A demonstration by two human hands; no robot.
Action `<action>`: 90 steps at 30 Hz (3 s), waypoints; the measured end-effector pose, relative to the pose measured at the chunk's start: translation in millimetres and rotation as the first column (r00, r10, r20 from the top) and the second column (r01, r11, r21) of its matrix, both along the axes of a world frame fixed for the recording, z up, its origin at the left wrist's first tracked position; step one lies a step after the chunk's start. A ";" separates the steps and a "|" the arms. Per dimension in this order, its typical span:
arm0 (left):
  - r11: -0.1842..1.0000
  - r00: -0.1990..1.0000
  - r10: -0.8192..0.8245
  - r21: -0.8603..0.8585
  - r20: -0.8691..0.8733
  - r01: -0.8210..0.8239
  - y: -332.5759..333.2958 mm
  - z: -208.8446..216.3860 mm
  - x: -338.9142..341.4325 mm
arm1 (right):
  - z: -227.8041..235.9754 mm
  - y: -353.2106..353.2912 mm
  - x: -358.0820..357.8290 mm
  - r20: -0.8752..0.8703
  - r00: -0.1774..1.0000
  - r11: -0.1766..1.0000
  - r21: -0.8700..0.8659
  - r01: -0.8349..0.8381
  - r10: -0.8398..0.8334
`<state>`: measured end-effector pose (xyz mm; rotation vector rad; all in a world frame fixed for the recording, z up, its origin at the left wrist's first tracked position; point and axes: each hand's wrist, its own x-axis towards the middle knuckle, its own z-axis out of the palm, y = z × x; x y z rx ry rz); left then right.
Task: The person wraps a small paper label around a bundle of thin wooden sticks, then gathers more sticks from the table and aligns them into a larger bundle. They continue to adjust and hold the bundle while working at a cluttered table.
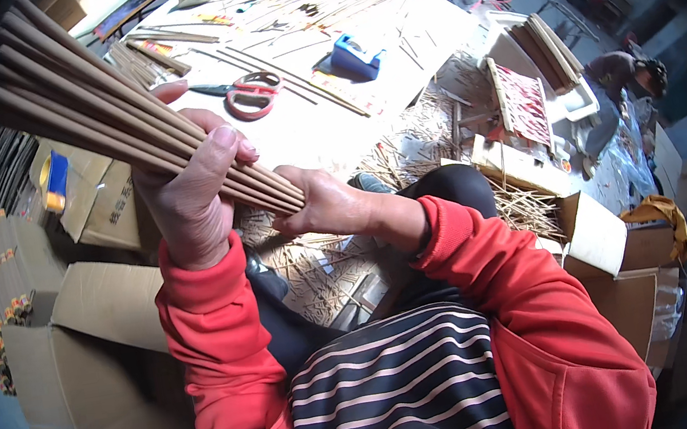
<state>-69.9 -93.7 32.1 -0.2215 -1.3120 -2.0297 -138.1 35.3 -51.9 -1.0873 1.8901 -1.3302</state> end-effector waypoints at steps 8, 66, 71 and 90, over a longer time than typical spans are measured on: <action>0.933 0.987 0.036 -0.360 0.158 0.024 19.1 -65.3 -57.9 | -43.1 -26.6 -50.5 -0.003 0.985 0.886 -0.437 0.156 -0.175; 0.793 0.970 -0.176 0.608 0.169 0.038 -34.7 -126.0 2.1 | -18.0 64.6 34.2 0.662 0.743 0.908 0.245 -0.340 0.100; 0.679 0.956 -0.292 0.705 0.005 0.204 -25.4 -118.0 6.3 | -23.6 48.0 41.4 0.873 0.479 0.952 0.059 -0.301 0.098; 0.847 0.893 0.107 0.430 0.438 -0.313 -43.5 -134.7 5.9 | -40.1 44.4 54.0 -0.322 0.946 0.869 0.477 0.130 0.035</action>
